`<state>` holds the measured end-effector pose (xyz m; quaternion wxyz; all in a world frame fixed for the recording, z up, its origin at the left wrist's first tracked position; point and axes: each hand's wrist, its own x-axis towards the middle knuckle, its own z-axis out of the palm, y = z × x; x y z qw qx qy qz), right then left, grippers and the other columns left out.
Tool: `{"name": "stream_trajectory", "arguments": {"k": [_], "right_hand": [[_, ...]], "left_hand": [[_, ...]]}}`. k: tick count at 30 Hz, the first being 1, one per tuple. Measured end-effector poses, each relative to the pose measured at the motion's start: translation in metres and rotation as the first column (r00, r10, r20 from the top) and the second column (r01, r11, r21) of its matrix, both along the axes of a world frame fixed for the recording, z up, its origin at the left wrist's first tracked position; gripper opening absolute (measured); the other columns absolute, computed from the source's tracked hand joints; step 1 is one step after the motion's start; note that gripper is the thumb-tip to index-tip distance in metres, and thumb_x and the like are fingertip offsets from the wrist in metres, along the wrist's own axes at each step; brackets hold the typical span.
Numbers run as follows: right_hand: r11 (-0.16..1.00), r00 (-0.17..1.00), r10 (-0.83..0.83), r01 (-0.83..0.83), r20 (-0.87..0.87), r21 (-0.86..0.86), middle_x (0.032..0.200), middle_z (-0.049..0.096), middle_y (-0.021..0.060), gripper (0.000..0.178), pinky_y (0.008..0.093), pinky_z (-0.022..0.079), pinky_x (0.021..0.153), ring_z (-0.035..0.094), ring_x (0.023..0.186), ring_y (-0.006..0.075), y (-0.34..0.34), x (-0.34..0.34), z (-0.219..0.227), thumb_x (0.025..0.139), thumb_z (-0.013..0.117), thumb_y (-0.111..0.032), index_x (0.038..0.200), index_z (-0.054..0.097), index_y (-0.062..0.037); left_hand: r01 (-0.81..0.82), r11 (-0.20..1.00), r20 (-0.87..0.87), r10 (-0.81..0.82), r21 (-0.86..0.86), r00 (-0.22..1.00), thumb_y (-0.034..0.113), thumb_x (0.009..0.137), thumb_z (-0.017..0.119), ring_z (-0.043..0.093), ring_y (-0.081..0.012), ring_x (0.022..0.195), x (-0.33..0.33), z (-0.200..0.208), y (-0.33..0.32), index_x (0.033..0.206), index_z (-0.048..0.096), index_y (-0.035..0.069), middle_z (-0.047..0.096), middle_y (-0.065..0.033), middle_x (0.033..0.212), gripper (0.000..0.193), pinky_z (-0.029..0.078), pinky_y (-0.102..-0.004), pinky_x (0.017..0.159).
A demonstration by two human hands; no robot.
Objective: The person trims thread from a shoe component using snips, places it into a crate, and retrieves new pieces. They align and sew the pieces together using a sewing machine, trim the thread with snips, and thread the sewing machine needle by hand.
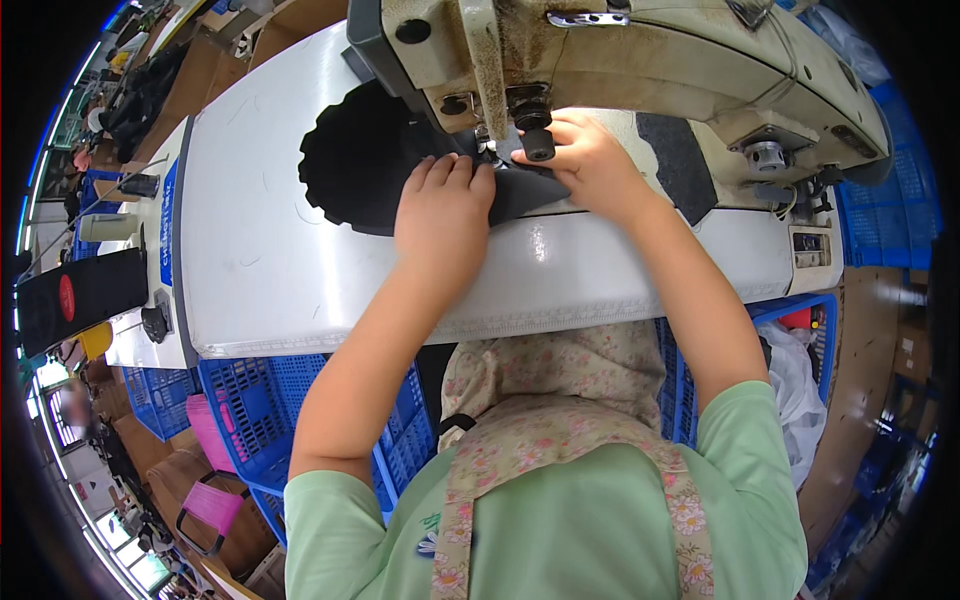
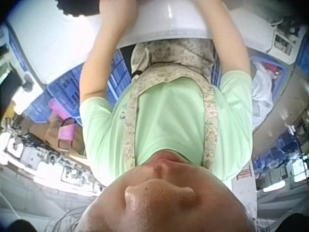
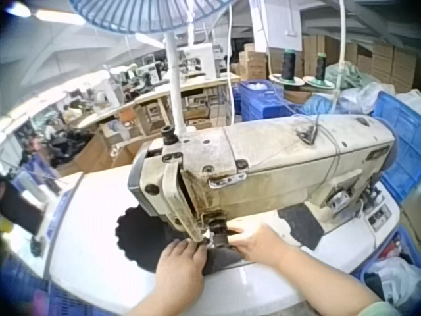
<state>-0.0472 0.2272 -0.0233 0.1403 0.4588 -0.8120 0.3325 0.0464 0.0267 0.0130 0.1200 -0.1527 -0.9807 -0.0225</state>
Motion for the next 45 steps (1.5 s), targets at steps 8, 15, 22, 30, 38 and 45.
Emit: {"name": "stream_trajectory", "arguments": {"k": [8, 15, 22, 30, 38, 45], "right_hand": [[0.982, 0.971, -0.122, 0.148, -0.203, 0.118, 0.112, 0.065, 0.0013, 0.029, 0.0373, 0.046, 0.088, 0.058, 0.108, 0.0204, -0.002, 0.023, 0.002, 0.075, 0.061, -0.007, 0.100, 0.072, -0.0183], [0.976, 0.967, -0.132, 0.165, -0.217, 0.141, 0.112, 0.064, 0.0011, 0.031, 0.0371, 0.044, 0.090, 0.056, 0.111, 0.0203, -0.002, 0.025, 0.001, 0.075, 0.060, -0.007, 0.102, 0.071, -0.0178], [0.975, 0.970, -0.134, 0.165, -0.204, 0.146, 0.112, 0.064, 0.0029, 0.035, 0.0386, 0.044, 0.090, 0.056, 0.111, 0.0245, -0.004, 0.027, 0.000, 0.077, 0.059, -0.006, 0.107, 0.070, -0.0200], [0.970, 0.962, -0.148, 0.186, -0.229, 0.154, 0.118, 0.062, 0.0042, 0.037, 0.0385, 0.043, 0.093, 0.054, 0.115, 0.0228, -0.005, 0.026, -0.004, 0.077, 0.058, -0.004, 0.110, 0.069, -0.0169], [0.969, 0.974, -0.164, 0.189, -0.156, 0.162, 0.126, 0.060, 0.0059, 0.040, 0.0411, 0.041, 0.099, 0.052, 0.120, 0.0253, -0.006, 0.025, -0.006, 0.079, 0.057, -0.002, 0.115, 0.067, -0.0158], [0.967, 0.978, -0.154, 0.178, -0.139, 0.180, 0.127, 0.059, 0.0058, 0.040, 0.0407, 0.041, 0.100, 0.052, 0.120, 0.0250, -0.006, 0.028, -0.003, 0.079, 0.057, -0.002, 0.115, 0.066, -0.0154]], "left_hand": [[0.204, 0.979, -0.056, -0.204, -0.014, 0.977, -0.001, 0.060, 0.061, 0.053, -0.0277, 0.119, -0.005, -0.002, -0.026, 0.114, 0.063, 0.006, 0.062, -0.0135, 0.119, 0.055, 0.037, -0.0429, 0.106], [0.262, 0.964, -0.051, -0.264, -0.038, 0.963, 0.000, 0.060, 0.061, 0.053, -0.0282, 0.119, -0.011, -0.002, -0.032, 0.116, 0.062, 0.007, 0.061, -0.0129, 0.120, 0.057, 0.037, -0.0438, 0.106], [0.275, 0.960, -0.060, -0.278, -0.048, 0.959, 0.000, 0.060, 0.062, 0.053, -0.0290, 0.119, -0.011, -0.001, -0.036, 0.117, 0.062, 0.007, 0.061, -0.0127, 0.122, 0.058, 0.037, -0.0439, 0.106], [0.287, 0.957, -0.051, -0.288, -0.032, 0.956, -0.001, 0.060, 0.063, 0.052, -0.0282, 0.120, -0.020, -0.002, -0.043, 0.119, 0.061, 0.007, 0.060, -0.0120, 0.123, 0.059, 0.036, -0.0429, 0.107], [0.333, 0.943, -0.070, -0.334, -0.028, 0.940, -0.005, 0.063, 0.058, 0.053, -0.0292, 0.116, -0.036, 0.000, -0.055, 0.119, 0.061, 0.008, 0.061, -0.0111, 0.122, 0.057, 0.039, -0.0401, 0.104], [0.347, 0.935, -0.046, -0.351, -0.074, 0.935, -0.003, 0.065, 0.060, 0.054, -0.0299, 0.114, -0.036, 0.011, -0.058, 0.120, 0.060, 0.007, 0.061, -0.0101, 0.120, 0.056, 0.038, -0.0386, 0.104]]}}
